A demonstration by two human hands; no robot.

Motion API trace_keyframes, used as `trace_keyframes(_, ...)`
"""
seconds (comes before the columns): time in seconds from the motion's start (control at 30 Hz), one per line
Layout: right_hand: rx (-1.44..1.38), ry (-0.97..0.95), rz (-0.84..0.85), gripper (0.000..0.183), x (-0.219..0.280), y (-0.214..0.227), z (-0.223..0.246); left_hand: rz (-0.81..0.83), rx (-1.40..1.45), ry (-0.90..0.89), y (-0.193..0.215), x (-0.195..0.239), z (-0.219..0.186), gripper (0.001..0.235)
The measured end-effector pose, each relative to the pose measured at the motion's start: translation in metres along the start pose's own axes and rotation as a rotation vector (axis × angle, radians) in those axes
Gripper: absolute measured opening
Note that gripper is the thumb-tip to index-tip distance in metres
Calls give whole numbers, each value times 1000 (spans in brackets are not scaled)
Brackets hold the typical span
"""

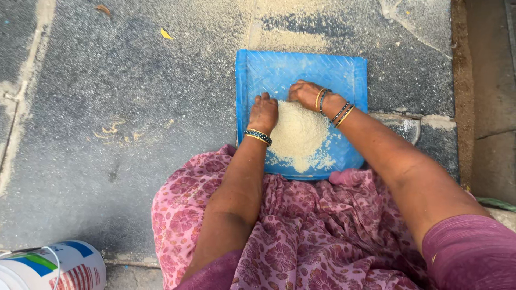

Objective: The person sits on the ground and winnows white grains in a blue tray by shaking and tossing them to separate chaff. They also pick out debris by hand and spread the grains evenly in the tray.

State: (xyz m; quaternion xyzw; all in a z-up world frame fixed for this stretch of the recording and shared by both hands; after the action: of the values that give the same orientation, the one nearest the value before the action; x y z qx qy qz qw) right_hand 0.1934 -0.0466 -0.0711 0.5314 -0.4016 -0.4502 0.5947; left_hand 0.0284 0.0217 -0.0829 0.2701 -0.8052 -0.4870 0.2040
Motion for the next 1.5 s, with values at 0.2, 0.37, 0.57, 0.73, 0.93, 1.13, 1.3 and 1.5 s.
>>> trace_keyframes(0.2,19,-77,-10,38,55,-1,-12,14,-4,-9,-12,3,12,27)
trace_keyframes(0.37,31,-300,95,36,98,-8,-5,3,38,37,-20,16,16,27)
trace_keyframes(0.57,89,-407,151,37,131,-8,28,60,-17,60,-7,48,5,26)
trace_keyframes(0.73,167,-401,264,24,145,-19,64,263,19,228,4,81,-7,29)
trace_keyframes(0.93,35,-532,291,31,144,-31,93,356,78,207,-4,108,-31,30)
trace_keyframes(1.13,-150,-628,446,50,131,-37,115,385,152,192,-29,114,-50,28)
trace_keyframes(1.3,-190,-622,461,33,117,-47,128,471,124,90,-60,104,-59,32)
trace_keyframes(1.5,-243,-838,537,41,108,-69,116,445,195,149,-83,92,-51,27)
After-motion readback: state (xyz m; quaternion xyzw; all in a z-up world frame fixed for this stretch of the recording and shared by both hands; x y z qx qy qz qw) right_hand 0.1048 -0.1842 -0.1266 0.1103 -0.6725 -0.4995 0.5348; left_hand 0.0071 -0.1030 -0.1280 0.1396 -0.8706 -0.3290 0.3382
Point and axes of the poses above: each hand's wrist, its own x-axis away from the middle knuckle, its own y-axis out of the back of the hand, z = x × y, the point moved 4 cm from there along -x, towards the middle knuckle, and after that the axes turned 3 degrees about x, right-handed, at the moved point
